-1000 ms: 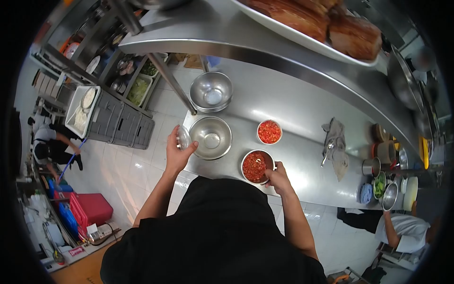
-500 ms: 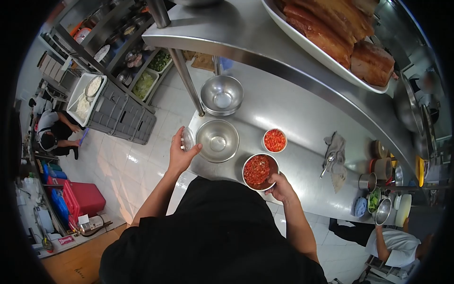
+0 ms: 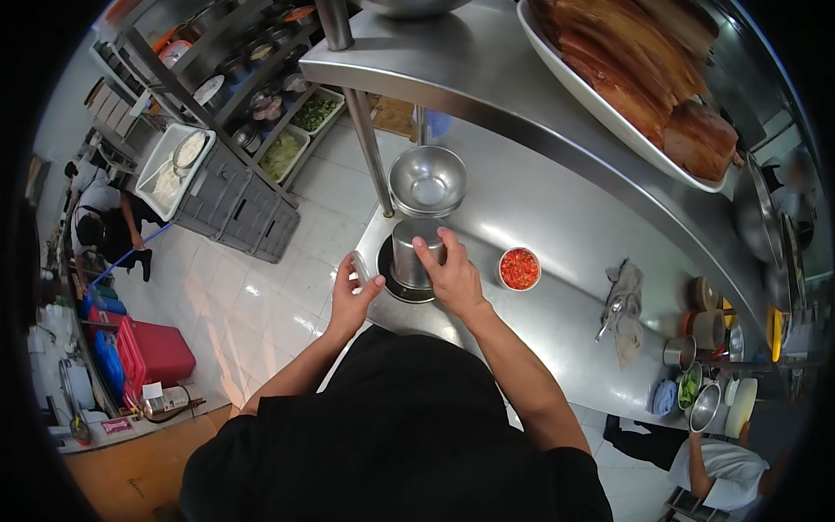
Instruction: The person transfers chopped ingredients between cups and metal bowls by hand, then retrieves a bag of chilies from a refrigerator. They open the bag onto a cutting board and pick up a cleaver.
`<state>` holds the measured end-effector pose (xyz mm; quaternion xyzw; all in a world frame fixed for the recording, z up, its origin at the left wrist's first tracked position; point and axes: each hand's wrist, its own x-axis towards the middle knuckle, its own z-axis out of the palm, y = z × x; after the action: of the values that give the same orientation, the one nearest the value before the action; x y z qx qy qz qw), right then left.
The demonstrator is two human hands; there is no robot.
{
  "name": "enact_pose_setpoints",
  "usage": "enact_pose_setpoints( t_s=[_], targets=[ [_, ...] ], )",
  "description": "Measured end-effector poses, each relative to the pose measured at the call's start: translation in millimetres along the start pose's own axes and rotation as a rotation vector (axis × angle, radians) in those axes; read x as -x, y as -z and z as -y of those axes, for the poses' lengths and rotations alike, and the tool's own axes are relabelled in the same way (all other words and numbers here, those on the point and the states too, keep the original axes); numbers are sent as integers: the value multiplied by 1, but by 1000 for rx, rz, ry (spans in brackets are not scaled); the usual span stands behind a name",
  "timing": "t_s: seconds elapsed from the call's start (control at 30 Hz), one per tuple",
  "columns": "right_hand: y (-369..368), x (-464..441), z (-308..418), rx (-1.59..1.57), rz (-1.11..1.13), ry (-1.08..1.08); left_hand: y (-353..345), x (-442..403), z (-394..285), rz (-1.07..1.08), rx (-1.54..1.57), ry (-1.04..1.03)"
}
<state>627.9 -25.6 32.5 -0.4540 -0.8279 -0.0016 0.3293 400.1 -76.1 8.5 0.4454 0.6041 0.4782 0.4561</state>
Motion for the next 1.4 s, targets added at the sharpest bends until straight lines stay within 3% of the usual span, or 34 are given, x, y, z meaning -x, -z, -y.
enact_pose_setpoints(
  t_s=[0.2, 0.33, 0.43, 0.53, 0.67, 0.8, 0.9, 1.0, 1.1, 1.13, 1.23, 1.3, 1.37, 1.4],
  targets=[
    [1, -11, -4, -15, -25, 86, 6, 11, 7, -6, 162, 215],
    [0, -17, -3, -99, -290, 37, 8, 10, 3, 4, 204, 194],
    [1, -9, -15, 58, 69, 88, 5, 5, 5, 3, 159, 210],
    [3, -11, -8, -38, -158, 43, 2, 6, -8, 25, 218, 205],
    [0, -9, -20, 65, 48, 131, -1, 1, 1, 23, 200, 190],
    [3, -13, -8, -53, -285, 106, -2, -6, 6, -6, 182, 167],
    [2, -5, -16, 84, 68, 72, -2, -5, 4, 2, 198, 201],
    [6, -7, -4, -24, -155, 57, -4, -9, -4, 4, 190, 163],
    [4, -6, -9, -40, -168, 68, -5, -5, -8, -9, 138, 162],
    [7, -4, -15, 90, 18, 61, -5, -8, -10, -11, 116, 164],
    [13, -5, -9, -10, -26, -114, -6, -9, -13, -1, 136, 138],
    [26, -18, 8, -62, -214, -315, -5, -9, -16, -12, 144, 108],
    [32, -14, 0, -252, -275, -537, -4, -10, -22, -29, 56, 12],
    [42, -10, -3, -642, -234, -811, -5, -9, -27, -42, -31, -66]
  ],
)
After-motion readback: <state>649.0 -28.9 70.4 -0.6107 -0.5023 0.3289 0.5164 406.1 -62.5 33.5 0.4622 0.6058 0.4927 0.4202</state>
